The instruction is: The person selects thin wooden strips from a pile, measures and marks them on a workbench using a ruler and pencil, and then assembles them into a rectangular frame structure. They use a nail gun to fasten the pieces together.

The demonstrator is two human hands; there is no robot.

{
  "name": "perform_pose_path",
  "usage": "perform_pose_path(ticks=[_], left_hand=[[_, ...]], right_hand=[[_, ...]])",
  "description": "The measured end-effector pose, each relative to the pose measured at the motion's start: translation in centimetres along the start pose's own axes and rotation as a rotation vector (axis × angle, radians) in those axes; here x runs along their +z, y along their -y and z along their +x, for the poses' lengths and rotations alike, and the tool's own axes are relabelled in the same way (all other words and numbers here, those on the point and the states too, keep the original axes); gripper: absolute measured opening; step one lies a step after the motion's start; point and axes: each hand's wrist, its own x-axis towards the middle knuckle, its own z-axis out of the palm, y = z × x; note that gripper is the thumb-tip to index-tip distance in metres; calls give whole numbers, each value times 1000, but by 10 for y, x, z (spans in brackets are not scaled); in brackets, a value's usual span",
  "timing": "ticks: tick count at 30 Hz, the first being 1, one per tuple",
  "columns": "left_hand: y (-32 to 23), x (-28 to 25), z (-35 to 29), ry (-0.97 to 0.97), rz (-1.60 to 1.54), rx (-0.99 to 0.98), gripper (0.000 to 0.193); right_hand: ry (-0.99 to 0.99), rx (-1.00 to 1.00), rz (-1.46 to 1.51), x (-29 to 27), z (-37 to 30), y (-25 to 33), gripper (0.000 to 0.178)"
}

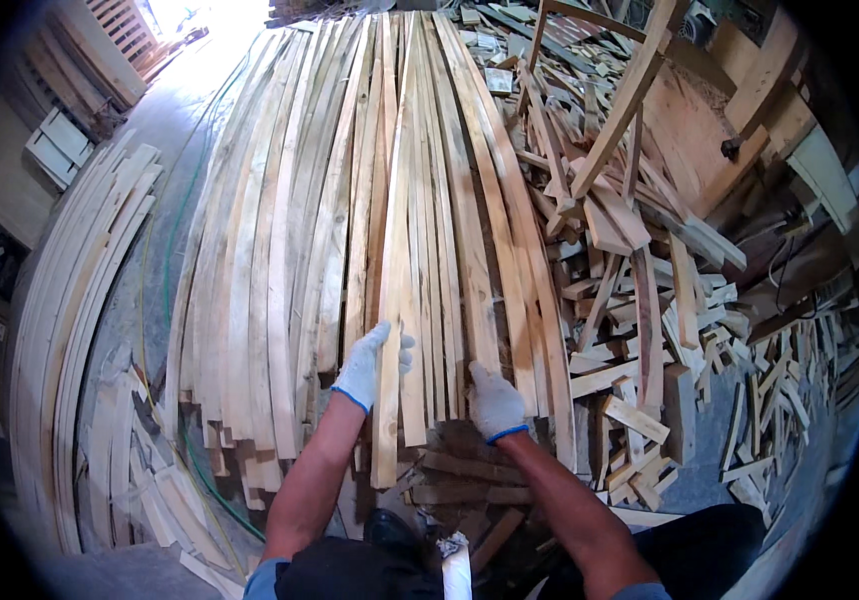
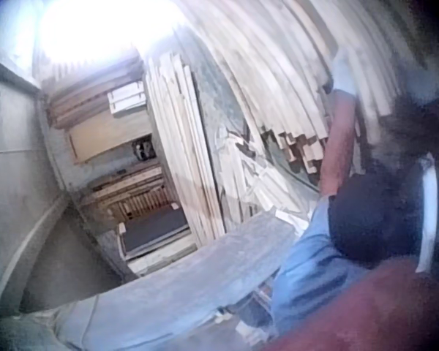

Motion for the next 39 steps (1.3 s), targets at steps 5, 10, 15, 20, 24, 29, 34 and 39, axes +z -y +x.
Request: perform_pose_path(ticks=[5, 10, 15, 20, 24, 29, 34, 39], left_hand=[[-4, 7, -10, 5, -53, -26, 43], [14, 19, -1, 97, -127, -61, 43], [28, 60, -1, 160, -183, -210, 48], [43, 60, 15, 76, -145, -196, 54], [51, 41, 28, 47, -56, -3, 54], [46, 56, 10, 15, -60, -5, 51], [40, 75, -4, 23, -48, -16, 50], [50, 54, 12, 74, -33, 22, 50]], right_hand=[[-53, 173, 97, -41, -2, 3, 66], [-58, 288, 65, -102, 0, 15, 49], [-31, 144, 146, -112, 1, 83, 28], [-82, 86, 294, -82, 4, 102, 46], [60, 341, 471, -71, -3, 119, 67], [222, 423, 459, -50, 1, 92, 78], [67, 305, 168, -68, -10, 101, 72], [73, 223, 114, -74, -21, 119, 74]])
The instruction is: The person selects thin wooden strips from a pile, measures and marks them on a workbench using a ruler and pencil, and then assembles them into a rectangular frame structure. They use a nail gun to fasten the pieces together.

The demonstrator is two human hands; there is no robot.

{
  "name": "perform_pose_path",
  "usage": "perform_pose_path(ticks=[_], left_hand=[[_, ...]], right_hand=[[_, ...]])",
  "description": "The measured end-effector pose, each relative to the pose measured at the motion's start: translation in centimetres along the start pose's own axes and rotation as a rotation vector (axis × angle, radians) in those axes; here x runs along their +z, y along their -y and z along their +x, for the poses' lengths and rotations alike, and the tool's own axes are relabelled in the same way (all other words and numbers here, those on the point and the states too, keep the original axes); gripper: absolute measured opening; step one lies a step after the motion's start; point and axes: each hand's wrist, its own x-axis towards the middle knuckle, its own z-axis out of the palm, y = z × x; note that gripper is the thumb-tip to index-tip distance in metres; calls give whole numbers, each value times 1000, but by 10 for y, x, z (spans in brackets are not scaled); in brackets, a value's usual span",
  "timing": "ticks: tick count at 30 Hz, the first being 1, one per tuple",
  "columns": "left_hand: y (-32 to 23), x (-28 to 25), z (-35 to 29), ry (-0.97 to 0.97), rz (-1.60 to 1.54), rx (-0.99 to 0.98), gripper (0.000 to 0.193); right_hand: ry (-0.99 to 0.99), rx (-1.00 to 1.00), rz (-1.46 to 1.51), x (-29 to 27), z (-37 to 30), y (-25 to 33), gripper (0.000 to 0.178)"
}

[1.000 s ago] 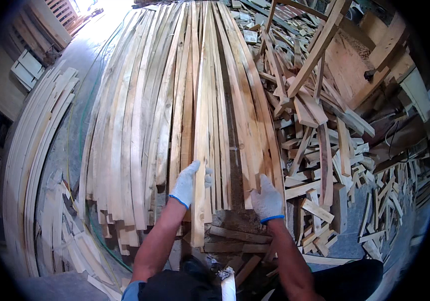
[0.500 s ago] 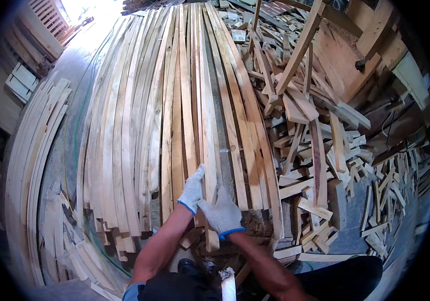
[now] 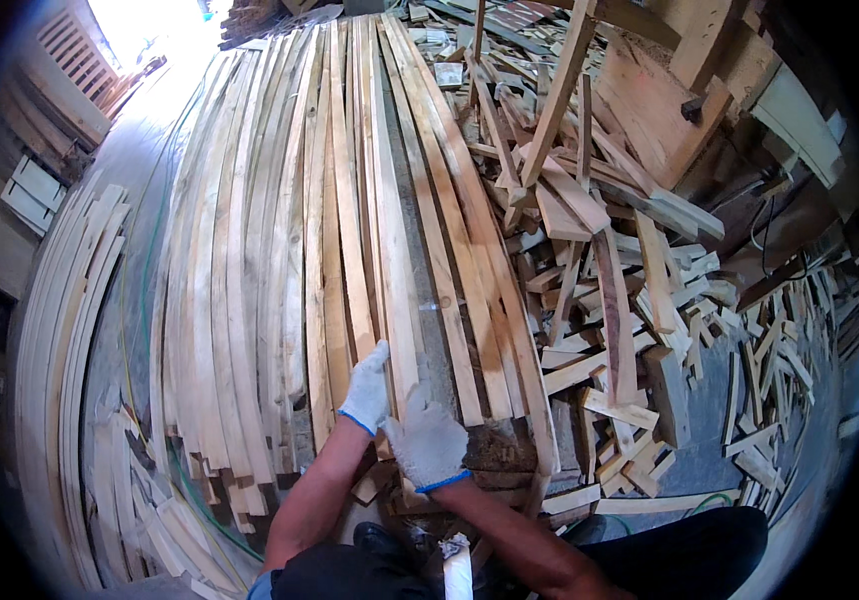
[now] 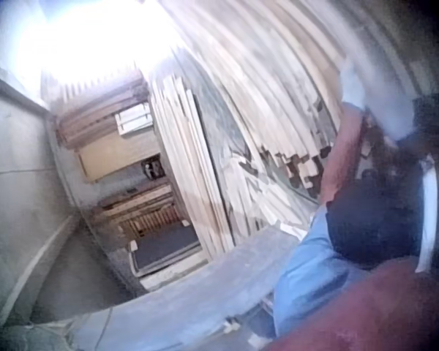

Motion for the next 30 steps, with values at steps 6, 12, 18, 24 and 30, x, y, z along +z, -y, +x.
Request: perform_pose_path(ticks=[6, 12, 18, 24, 30], left_hand=[[6, -17, 1, 77, -83, -19, 52], [5, -16, 4, 93, -127, 13, 50], [0, 9, -14, 31, -74, -117, 46], [18, -38, 3, 233, 429, 268, 42], [16, 8, 3, -27, 170, 4, 56]], right_hand=[[84, 52, 124, -7, -12, 5, 82], [-16, 197, 440, 5, -12, 10, 85], [422, 423, 1104, 25, 13, -36, 58], [481, 474, 1349, 71, -33, -62, 33], [496, 592, 1336, 46, -46, -74, 34]])
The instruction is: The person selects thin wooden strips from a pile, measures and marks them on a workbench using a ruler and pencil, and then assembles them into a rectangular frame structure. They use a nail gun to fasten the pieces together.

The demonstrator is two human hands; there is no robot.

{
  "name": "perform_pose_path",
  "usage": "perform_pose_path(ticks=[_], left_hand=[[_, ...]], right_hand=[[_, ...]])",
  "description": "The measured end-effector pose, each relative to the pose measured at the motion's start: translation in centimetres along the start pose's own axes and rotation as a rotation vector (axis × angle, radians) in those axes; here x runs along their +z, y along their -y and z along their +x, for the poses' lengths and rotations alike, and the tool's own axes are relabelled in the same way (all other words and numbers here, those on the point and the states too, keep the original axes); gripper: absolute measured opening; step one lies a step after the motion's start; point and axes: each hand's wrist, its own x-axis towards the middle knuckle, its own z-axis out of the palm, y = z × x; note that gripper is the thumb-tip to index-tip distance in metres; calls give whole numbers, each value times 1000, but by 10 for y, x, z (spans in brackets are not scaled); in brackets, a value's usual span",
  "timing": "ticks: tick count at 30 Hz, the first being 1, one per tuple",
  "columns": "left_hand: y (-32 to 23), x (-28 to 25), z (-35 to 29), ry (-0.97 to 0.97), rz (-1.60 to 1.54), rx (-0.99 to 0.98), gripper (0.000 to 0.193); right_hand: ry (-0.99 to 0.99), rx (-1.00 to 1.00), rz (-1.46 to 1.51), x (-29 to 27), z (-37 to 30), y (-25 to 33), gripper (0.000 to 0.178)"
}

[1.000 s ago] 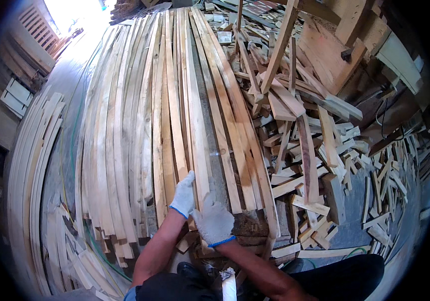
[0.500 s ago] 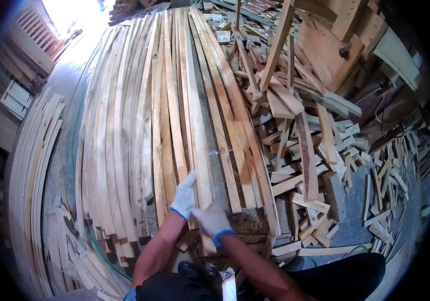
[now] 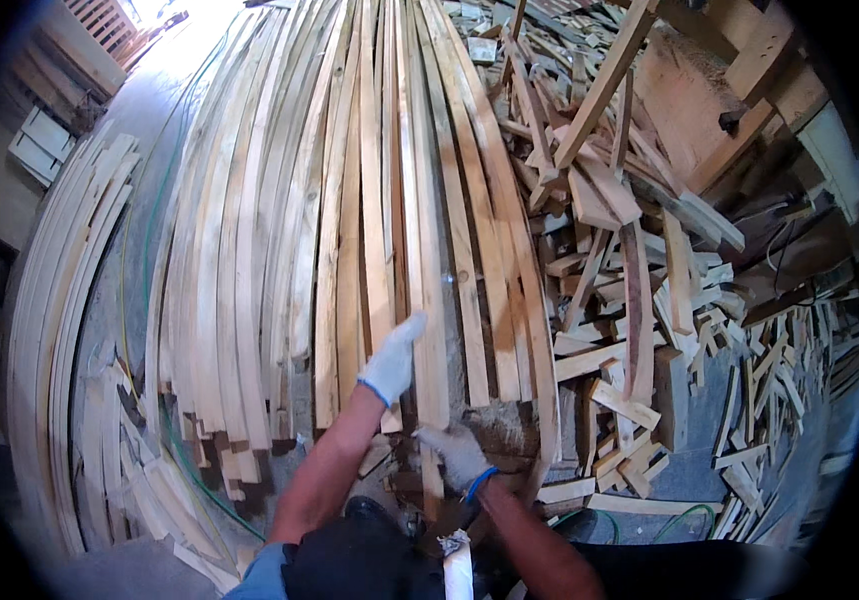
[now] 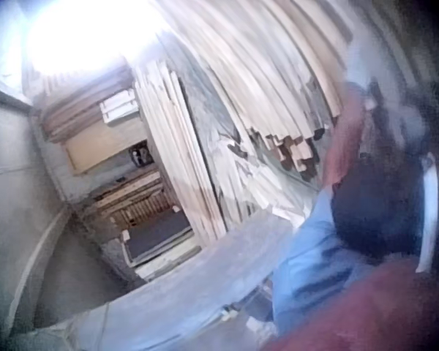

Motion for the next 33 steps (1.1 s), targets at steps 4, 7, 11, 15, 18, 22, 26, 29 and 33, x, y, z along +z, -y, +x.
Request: perform_pose_path(ticks=[4, 7, 11, 15, 18, 22, 26, 29, 33], left_hand=[[-40, -1, 3, -382, 770, 179, 64], [-34, -20, -2, -667, 1561, 632, 76], [-39, -3, -27, -540, 1700, 345, 92], [-43, 3, -9, -497, 1708, 144, 87], [-51, -14, 3, -453, 1481, 285, 86], [-52, -63, -4, -126, 782, 295, 84], [-10, -57, -48, 29, 317, 114, 74], [4, -37, -60, -82, 275, 141, 78], [17, -40, -49, -222, 328, 176, 88]], right_hand=[[97, 55, 260, -25, -3, -1, 28], [126, 133, 275, -35, 1, 7, 27], [220, 178, 324, -39, 19, -4, 24], [343, 124, 403, -38, 20, 14, 25], [337, 98, 433, -38, 25, 26, 28], [325, 94, 420, -28, 22, 34, 35], [290, 116, 412, -15, 17, 29, 36], [218, 78, 294, -1, 21, 28, 43], [142, 94, 197, 9, 10, 34, 43]])
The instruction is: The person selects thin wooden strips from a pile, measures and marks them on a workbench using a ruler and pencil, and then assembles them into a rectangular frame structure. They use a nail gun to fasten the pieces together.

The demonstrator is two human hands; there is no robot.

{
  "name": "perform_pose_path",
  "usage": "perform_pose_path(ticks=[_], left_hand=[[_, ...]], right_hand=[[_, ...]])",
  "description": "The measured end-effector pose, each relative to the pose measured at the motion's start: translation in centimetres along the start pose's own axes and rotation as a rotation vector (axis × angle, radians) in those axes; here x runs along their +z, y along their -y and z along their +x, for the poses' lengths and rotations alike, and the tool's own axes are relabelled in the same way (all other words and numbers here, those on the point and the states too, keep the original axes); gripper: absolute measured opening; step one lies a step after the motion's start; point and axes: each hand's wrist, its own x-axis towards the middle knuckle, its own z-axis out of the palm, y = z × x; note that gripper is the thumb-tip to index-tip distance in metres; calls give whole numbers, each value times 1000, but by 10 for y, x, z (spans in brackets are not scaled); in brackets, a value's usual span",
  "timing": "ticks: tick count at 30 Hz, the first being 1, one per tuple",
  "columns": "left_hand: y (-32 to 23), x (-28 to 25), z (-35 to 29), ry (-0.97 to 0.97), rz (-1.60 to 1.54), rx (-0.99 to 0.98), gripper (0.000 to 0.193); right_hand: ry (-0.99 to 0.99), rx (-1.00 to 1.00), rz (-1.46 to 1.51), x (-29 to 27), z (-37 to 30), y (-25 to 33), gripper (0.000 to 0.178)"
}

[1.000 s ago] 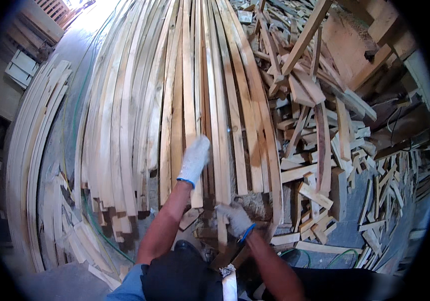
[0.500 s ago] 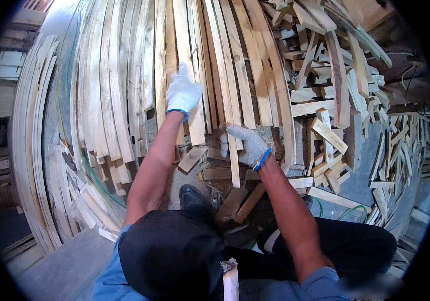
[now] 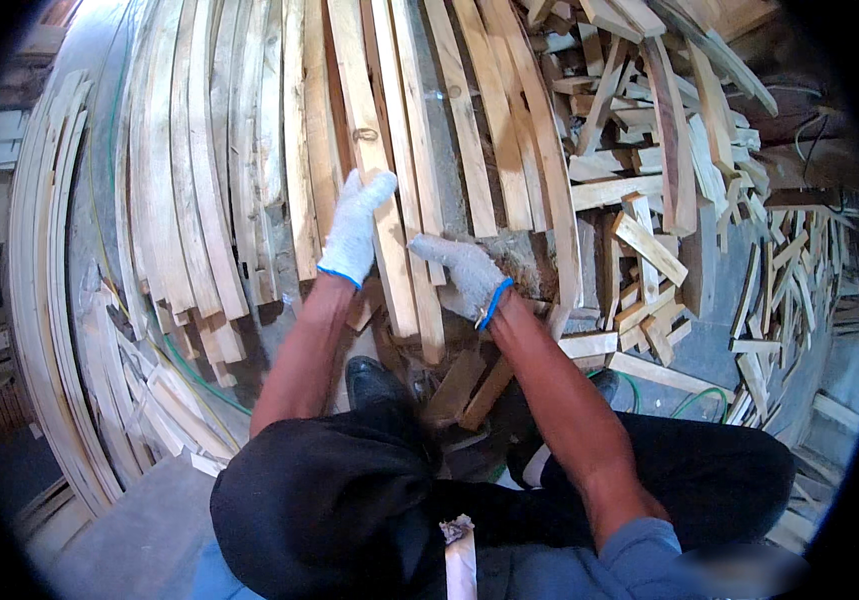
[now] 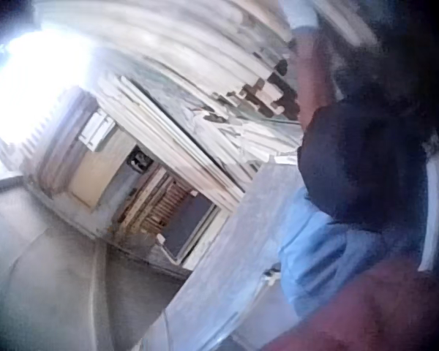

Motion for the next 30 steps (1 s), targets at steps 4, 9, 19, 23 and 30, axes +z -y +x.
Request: perform_pose_path(ticks=[4, 9, 19, 23, 30], left_hand=[[-22, 37, -25, -90, -353, -142, 65], [-30, 34, -19, 145, -246, -238, 39], [-54, 16, 25, 163, -233, -101, 29], [-64, 15, 60, 121, 50, -75, 55], [-52, 12, 55, 72, 50, -66, 58]], right_hand=[[40, -38, 91, -17, 9, -5, 44], [-13, -29, -64, -10, -13, 9, 45], [77, 42, -49, -38, -22, -25, 51], [44, 98, 70, -31, -23, -45, 41], [-62, 61, -212, -24, -22, -24, 44]])
